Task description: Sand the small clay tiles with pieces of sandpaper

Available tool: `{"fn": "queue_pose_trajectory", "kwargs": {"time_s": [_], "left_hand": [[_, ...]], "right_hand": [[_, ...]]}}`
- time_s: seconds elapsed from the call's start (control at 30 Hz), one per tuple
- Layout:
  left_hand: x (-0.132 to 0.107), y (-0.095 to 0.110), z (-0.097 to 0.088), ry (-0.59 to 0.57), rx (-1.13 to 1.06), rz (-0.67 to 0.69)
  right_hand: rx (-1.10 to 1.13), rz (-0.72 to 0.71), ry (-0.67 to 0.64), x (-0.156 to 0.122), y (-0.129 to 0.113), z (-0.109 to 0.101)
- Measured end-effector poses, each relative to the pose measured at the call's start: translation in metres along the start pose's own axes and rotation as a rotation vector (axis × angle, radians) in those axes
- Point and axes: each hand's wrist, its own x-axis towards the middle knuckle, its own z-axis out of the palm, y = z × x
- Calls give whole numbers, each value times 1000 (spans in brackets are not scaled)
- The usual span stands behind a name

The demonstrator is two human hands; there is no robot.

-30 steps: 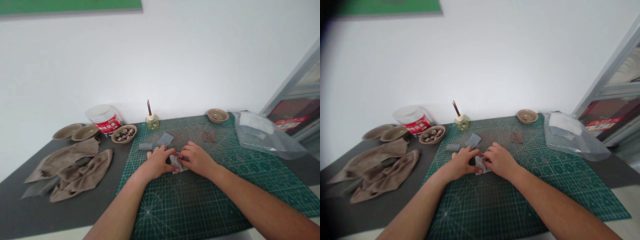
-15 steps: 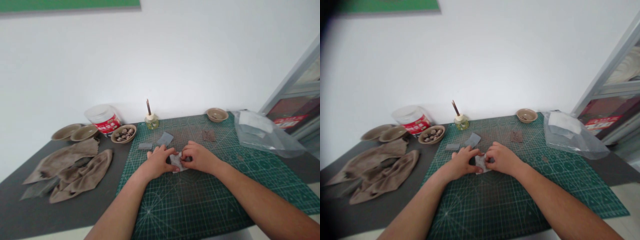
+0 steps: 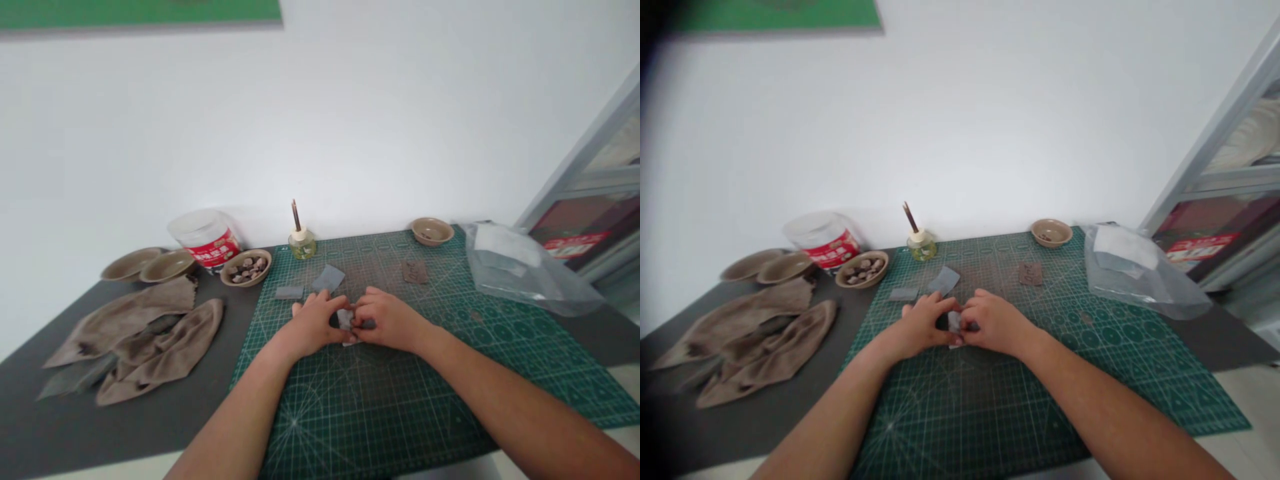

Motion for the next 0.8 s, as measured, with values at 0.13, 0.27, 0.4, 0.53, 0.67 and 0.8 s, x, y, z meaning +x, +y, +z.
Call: {"fn": "queue_pose_trajectory", "kwargs": {"time_s": [0.13,0.27,0.4,0.53,0.67,0.8], "left_hand": [[0,1,0,7,-14,15],[0,0,0,11,-11,15],[-1,-2,2,18,-19,18],[-1,-3,3,29,-12,31],[-1,-4,3,28,3,44],[-1,-4,3,22,1,46]], "right_hand": [[-25,58,26,0,0,-1],[-48,-9,2,-1,1,0],[-15,-1,-10,-2,2,-1],[-59,29,37,0,0,1],[-5,-34,-26,0,-4,3],[9,-40,-35,-2,-4,2]]}}
